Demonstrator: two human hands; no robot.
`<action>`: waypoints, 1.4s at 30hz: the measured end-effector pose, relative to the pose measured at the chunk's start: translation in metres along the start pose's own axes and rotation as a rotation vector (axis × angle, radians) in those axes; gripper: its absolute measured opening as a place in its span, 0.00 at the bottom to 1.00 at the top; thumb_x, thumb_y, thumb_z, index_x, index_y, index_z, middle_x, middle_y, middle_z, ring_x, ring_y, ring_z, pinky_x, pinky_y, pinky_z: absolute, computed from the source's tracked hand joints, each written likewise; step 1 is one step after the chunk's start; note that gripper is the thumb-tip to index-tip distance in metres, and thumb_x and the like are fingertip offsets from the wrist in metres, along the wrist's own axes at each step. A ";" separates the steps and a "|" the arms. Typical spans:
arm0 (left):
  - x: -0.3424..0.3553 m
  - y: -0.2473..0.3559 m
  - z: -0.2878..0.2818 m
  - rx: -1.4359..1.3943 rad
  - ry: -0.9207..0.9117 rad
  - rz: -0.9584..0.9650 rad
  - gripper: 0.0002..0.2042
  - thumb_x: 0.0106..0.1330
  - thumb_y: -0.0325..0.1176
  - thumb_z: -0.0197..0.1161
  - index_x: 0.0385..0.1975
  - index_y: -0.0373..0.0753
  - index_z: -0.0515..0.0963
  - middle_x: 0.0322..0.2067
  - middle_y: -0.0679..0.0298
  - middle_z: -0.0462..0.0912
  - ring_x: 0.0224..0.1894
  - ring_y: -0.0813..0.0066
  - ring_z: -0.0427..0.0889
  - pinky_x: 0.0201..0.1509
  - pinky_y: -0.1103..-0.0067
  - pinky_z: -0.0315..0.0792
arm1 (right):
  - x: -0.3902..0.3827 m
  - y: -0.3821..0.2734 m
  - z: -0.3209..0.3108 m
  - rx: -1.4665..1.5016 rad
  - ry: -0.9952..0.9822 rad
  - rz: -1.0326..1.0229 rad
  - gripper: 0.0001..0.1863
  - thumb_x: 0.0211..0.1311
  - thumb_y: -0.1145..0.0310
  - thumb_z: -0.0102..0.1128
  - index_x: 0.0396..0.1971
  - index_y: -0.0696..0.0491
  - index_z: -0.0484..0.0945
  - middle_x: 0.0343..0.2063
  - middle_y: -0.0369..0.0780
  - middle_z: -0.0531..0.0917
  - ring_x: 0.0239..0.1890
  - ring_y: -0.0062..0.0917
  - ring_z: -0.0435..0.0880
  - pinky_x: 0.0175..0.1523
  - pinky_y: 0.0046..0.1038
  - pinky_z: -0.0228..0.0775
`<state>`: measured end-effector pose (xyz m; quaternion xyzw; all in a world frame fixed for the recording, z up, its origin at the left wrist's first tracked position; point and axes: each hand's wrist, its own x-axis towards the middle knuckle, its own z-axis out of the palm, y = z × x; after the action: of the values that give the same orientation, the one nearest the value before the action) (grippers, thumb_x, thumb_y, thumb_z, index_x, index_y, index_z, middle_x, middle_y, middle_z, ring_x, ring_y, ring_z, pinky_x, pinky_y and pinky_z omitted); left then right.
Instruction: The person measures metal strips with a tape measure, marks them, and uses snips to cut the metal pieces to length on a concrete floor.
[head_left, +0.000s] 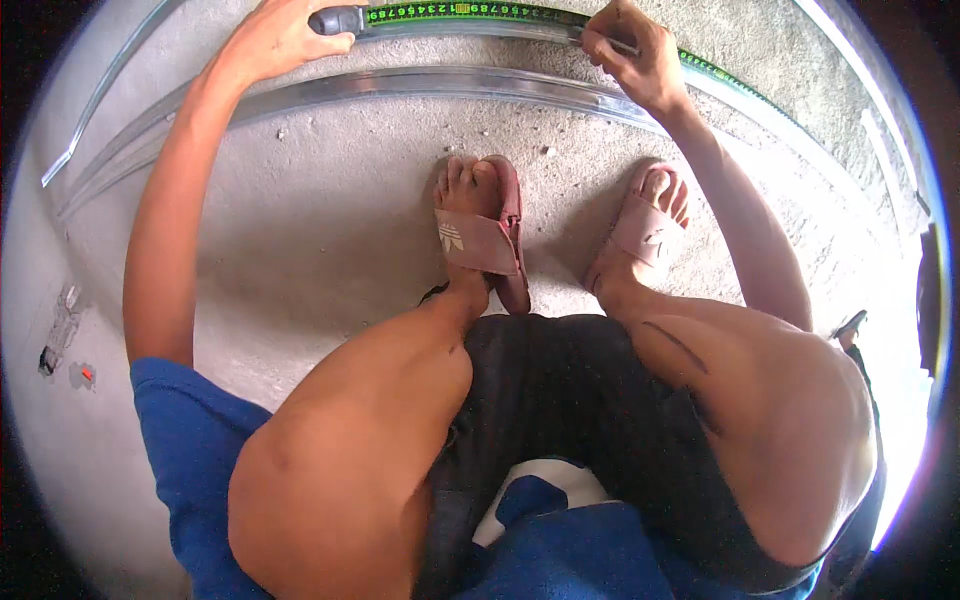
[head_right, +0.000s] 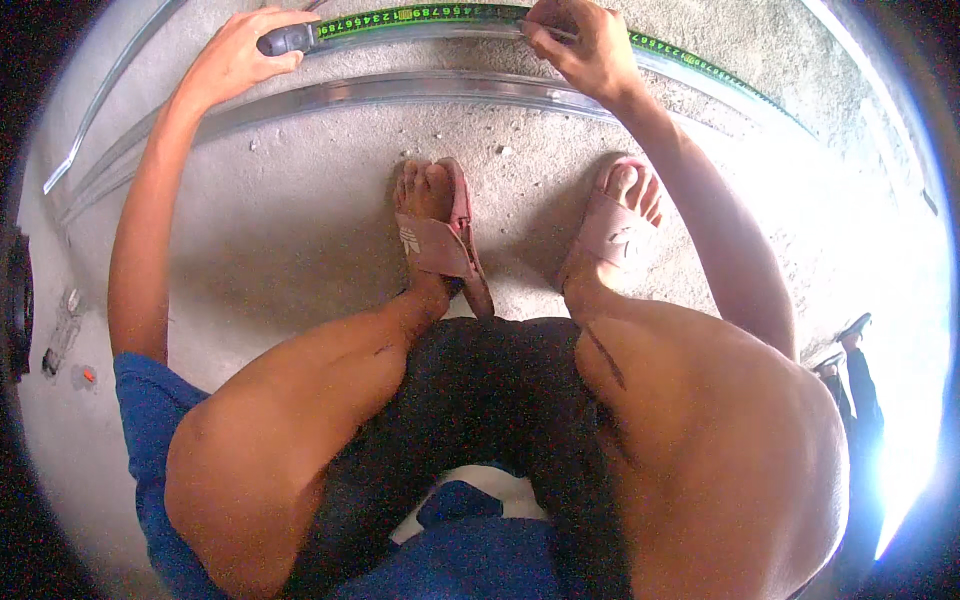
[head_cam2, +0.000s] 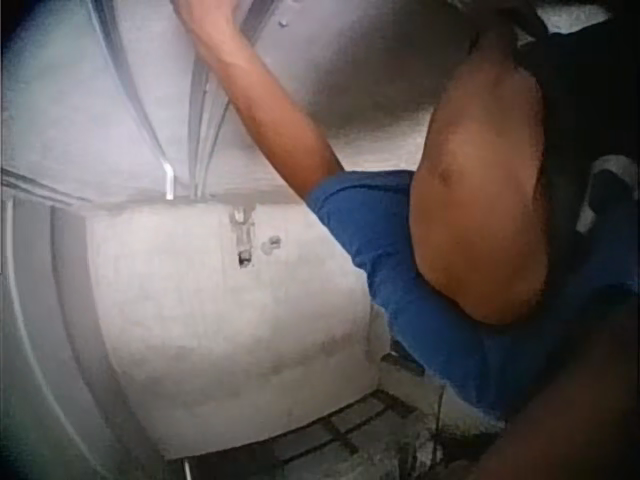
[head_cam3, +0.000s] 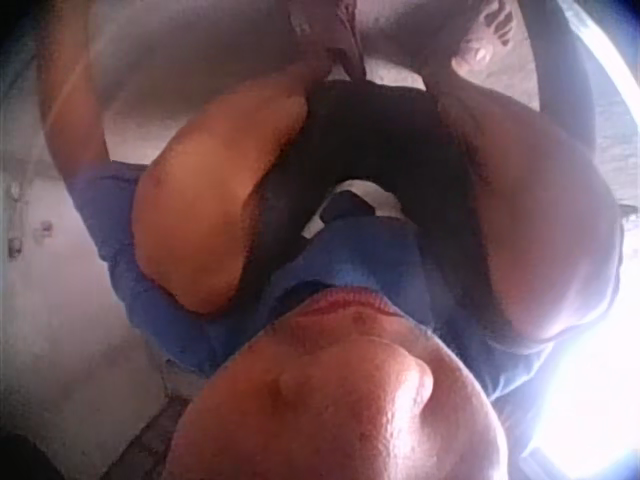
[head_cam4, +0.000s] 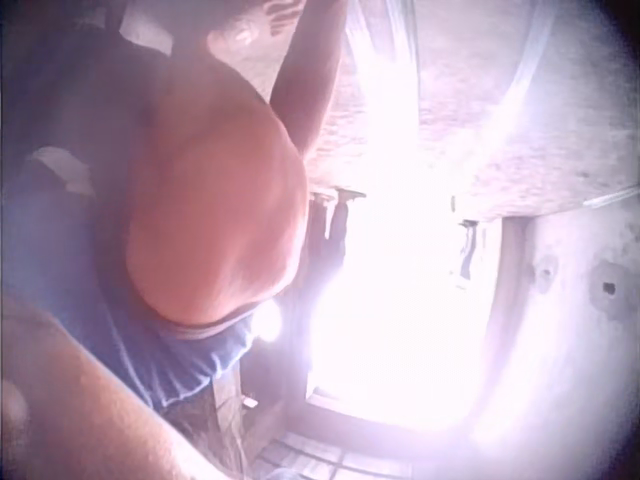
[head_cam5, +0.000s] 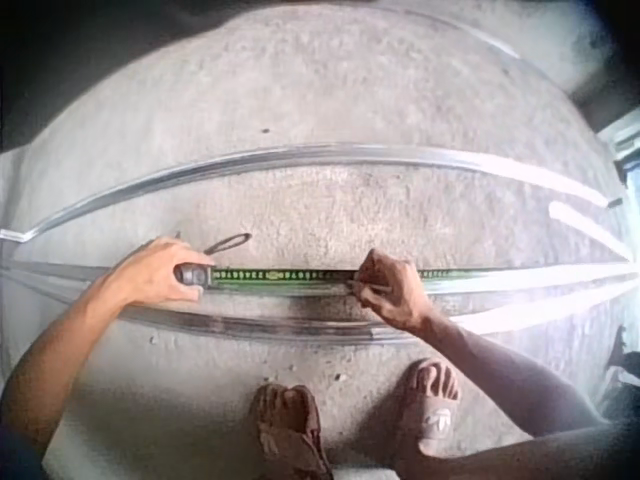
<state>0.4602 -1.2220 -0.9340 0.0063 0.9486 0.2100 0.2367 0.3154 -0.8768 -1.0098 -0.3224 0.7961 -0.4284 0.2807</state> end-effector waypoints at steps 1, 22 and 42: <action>0.003 -0.006 0.003 -0.011 -0.024 -0.020 0.23 0.52 0.37 0.69 0.50 0.37 0.82 0.41 0.48 0.84 0.43 0.52 0.83 0.52 0.66 0.74 | 0.000 0.001 0.000 -0.064 0.017 -0.046 0.11 0.60 0.69 0.65 0.31 0.59 0.73 0.22 0.41 0.81 0.28 0.23 0.83 0.36 0.29 0.77; 0.016 -0.033 0.007 -0.118 -0.151 -0.006 0.23 0.56 0.35 0.65 0.54 0.40 0.80 0.46 0.51 0.85 0.47 0.58 0.82 0.58 0.69 0.71 | -0.001 0.001 0.003 0.160 0.073 0.086 0.10 0.56 0.71 0.63 0.26 0.59 0.72 0.19 0.39 0.81 0.24 0.17 0.79 0.30 0.25 0.73; 0.019 -0.005 -0.011 -0.168 -0.219 -0.098 0.23 0.50 0.33 0.67 0.49 0.34 0.82 0.32 0.52 0.85 0.33 0.63 0.82 0.40 0.70 0.75 | 0.018 0.014 0.017 -0.107 -0.082 -0.134 0.18 0.58 0.62 0.70 0.22 0.58 0.72 0.13 0.40 0.73 0.15 0.19 0.68 0.22 0.29 0.63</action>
<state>0.4387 -1.2286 -0.9351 -0.0370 0.8953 0.2749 0.3486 0.3125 -0.8928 -1.0332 -0.4067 0.7822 -0.3897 0.2662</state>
